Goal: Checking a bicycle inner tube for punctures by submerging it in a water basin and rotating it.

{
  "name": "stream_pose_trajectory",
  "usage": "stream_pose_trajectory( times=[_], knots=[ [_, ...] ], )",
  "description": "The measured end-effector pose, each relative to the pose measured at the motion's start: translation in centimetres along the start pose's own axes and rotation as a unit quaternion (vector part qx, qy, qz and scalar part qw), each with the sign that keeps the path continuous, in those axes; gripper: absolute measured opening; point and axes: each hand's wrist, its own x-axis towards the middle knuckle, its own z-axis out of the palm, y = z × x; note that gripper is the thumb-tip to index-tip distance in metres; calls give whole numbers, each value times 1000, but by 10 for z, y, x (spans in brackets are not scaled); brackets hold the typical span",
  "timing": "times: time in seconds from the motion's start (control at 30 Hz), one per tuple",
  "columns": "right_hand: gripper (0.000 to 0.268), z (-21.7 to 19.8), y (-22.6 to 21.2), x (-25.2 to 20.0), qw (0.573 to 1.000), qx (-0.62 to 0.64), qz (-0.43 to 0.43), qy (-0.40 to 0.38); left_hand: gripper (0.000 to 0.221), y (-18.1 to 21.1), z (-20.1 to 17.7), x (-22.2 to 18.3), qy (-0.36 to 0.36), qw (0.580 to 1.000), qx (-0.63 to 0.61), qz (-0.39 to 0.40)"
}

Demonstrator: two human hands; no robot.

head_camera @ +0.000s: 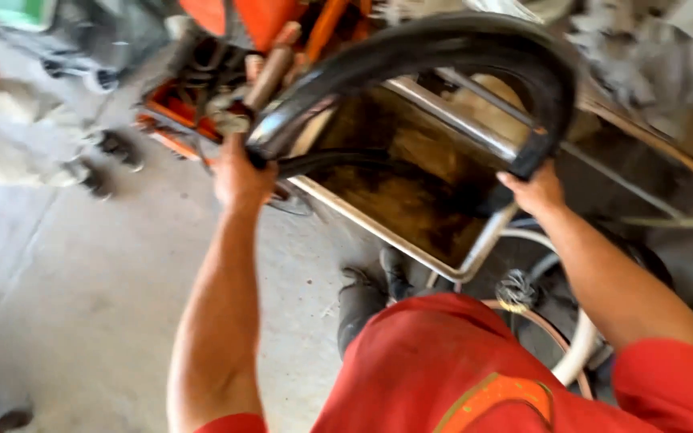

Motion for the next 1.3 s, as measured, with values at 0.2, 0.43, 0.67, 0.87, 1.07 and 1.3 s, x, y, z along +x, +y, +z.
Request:
stream_pose_trajectory(
  times=[0.2, 0.43, 0.67, 0.87, 1.07, 1.3],
  knots=[
    [81, -4, 1, 6, 998, 24, 48, 20, 60, -7, 14, 12, 28, 997, 16, 76],
    [90, -15, -9, 0, 996, 10, 87, -3, 65, -8, 19, 16, 20, 998, 41, 51],
    [88, -10, 6, 11, 996, 4, 84, -13, 64, 0, 13, 4, 25, 998, 27, 41],
    [86, -10, 16, 14, 997, 48, 55, 10, 61, 0, 17, -1, 47, 997, 16, 60],
    [83, -9, 16, 16, 997, 44, 61, 9, 63, -2, 16, -1, 46, 997, 18, 55],
    [82, -7, 19, 14, 998, 45, 46, 8, 62, 6, 7, -12, 35, 998, 13, 44]
  ],
)
